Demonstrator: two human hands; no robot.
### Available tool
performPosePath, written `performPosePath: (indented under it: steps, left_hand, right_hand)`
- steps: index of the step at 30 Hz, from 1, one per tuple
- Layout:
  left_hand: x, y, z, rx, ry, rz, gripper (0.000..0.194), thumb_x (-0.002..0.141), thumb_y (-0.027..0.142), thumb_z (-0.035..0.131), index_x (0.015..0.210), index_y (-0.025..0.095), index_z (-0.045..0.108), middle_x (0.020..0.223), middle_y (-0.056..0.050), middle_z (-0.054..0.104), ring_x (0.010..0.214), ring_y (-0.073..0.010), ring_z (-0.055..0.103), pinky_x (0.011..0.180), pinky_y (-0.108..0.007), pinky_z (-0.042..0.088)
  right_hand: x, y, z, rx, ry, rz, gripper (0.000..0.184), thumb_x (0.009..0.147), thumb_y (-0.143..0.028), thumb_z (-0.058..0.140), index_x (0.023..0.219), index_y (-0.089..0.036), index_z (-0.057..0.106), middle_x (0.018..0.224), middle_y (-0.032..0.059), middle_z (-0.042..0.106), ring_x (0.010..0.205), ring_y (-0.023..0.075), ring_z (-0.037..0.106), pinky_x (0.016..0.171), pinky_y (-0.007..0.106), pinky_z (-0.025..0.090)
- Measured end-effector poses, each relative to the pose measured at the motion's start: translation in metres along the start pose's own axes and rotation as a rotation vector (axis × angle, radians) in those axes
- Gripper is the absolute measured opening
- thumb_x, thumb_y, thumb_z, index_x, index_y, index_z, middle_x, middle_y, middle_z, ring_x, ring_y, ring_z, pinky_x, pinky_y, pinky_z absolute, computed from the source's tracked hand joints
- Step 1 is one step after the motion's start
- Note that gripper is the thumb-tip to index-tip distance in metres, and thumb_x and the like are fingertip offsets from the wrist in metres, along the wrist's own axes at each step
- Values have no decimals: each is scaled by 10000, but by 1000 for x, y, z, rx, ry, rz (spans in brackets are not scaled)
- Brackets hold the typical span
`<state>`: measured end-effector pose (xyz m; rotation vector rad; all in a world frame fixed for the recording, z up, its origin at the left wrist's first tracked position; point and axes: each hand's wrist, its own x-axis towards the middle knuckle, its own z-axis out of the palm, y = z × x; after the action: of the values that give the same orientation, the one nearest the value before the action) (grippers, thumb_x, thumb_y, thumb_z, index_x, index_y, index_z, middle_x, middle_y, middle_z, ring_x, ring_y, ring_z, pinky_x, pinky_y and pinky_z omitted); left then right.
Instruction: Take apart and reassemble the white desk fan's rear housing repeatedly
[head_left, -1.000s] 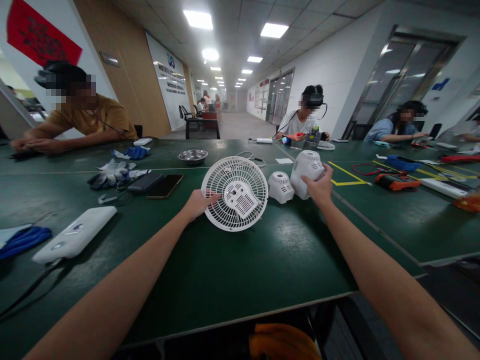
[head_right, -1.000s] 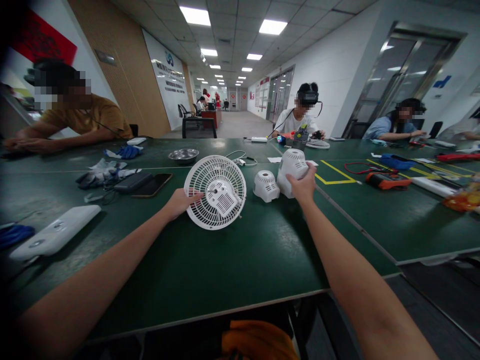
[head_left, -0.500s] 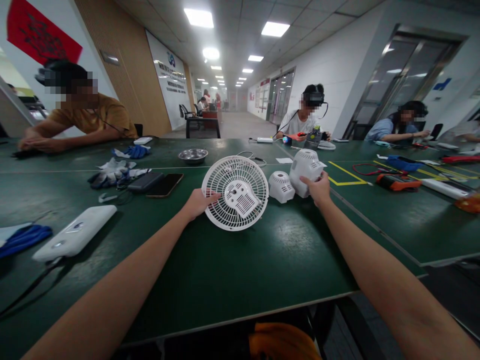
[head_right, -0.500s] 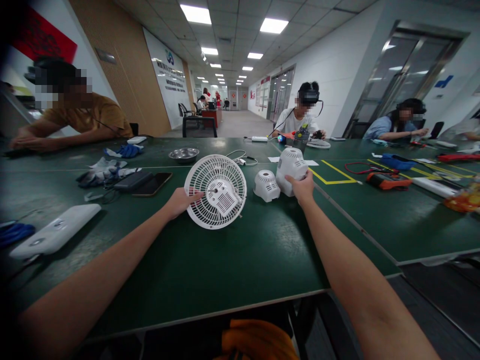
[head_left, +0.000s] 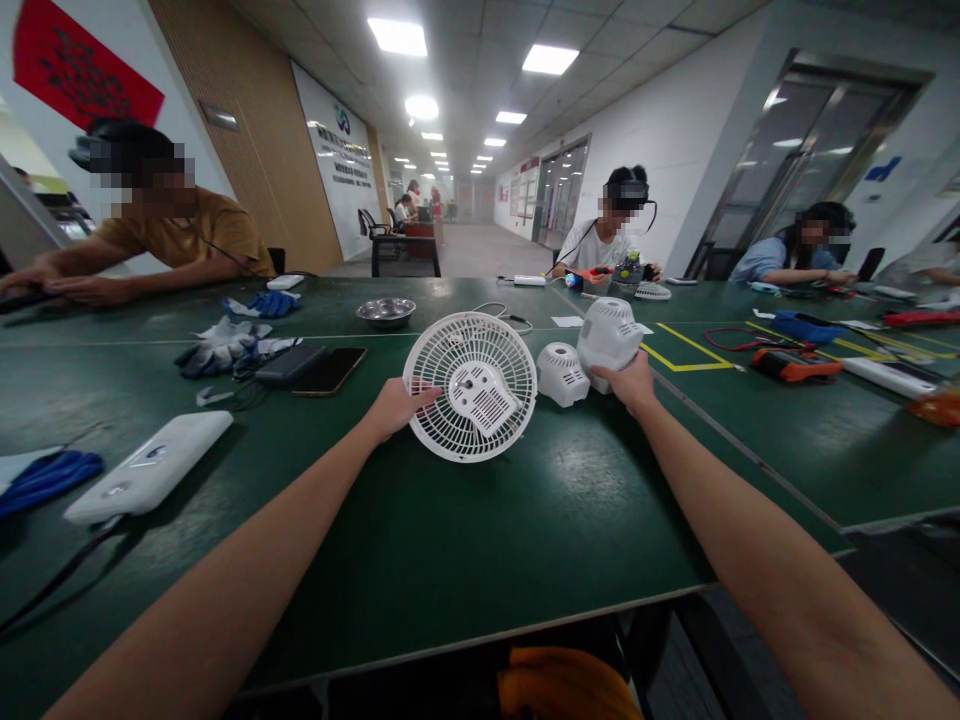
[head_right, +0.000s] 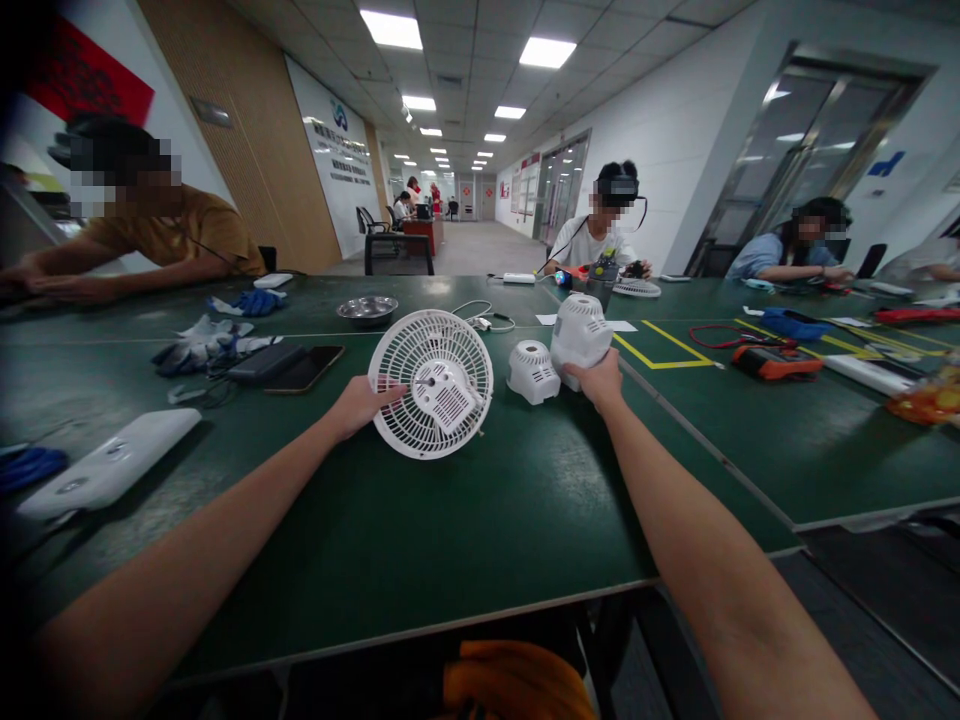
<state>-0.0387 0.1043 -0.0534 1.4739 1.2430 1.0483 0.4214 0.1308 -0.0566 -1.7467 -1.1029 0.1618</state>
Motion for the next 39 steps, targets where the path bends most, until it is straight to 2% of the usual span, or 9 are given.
performPosePath:
  steps: [7,14,17,20,23,25,29,32,39]
  left_hand:
    - [0,-1,0,30,18,-2,271,742,361,808,911,164,728,855,-85,762,752,-242,729,697,-380,593]
    - [-2,2,-1,31,3,-10,308,734,380,809,933,159,728,871,-88,763,780,-255,732,701,-385,590]
    - [1,-2,-2,49,-6,12,340,741,407,798,951,151,721,874,-85,759,783,-252,728,717,-394,589]
    - [3,-5,-2,62,-16,33,363,743,432,792,949,143,717,870,-83,756,785,-246,724,737,-402,589]
    - [3,-5,-2,51,-20,32,359,742,434,791,945,147,717,883,-80,757,800,-247,724,746,-402,591]
    - [3,-4,-2,51,-24,33,345,750,427,787,939,148,716,880,-78,756,800,-246,724,748,-400,593]
    - [1,0,-1,76,-10,13,309,760,405,781,927,154,715,874,-71,757,796,-237,725,743,-388,594]
    - [0,3,0,63,-4,-7,302,758,387,781,939,154,715,898,-76,760,809,-235,728,743,-383,593]
    - [-3,5,0,68,-8,0,325,753,407,784,941,149,719,890,-82,763,815,-253,731,726,-386,590]
  right_hand:
    - [6,6,-1,24,-70,-23,850,509,-491,875,1210,-181,508,1258,162,646,1124,330,637,918,458,520]
    - [1,2,-2,-31,-41,-18,847,494,-508,881,1200,-178,552,1247,176,656,1137,369,631,955,501,494]
    - [-4,-5,-3,-51,28,-19,805,498,-500,874,1166,-174,564,1220,172,665,1124,369,634,954,497,490]
    - [-9,-17,-4,-19,161,-33,757,524,-494,859,1134,-167,555,1166,171,678,1073,354,645,935,489,490]
    - [-14,-36,-7,48,297,-94,746,552,-525,841,1124,-164,526,1104,162,686,1001,334,654,892,474,497]
    - [-20,-49,-7,88,334,-153,744,566,-541,832,1124,-172,507,1076,150,687,963,326,656,857,462,504]
    - [-37,-70,-3,118,271,-245,725,571,-531,832,1114,-196,487,1077,135,680,960,317,650,849,457,504]
    - [-50,-79,3,112,222,-260,703,580,-539,817,1103,-208,482,1089,131,676,971,318,645,862,463,502]
    - [-63,-78,21,58,95,-246,691,578,-589,796,1062,-216,474,1059,134,682,937,329,650,845,474,515]
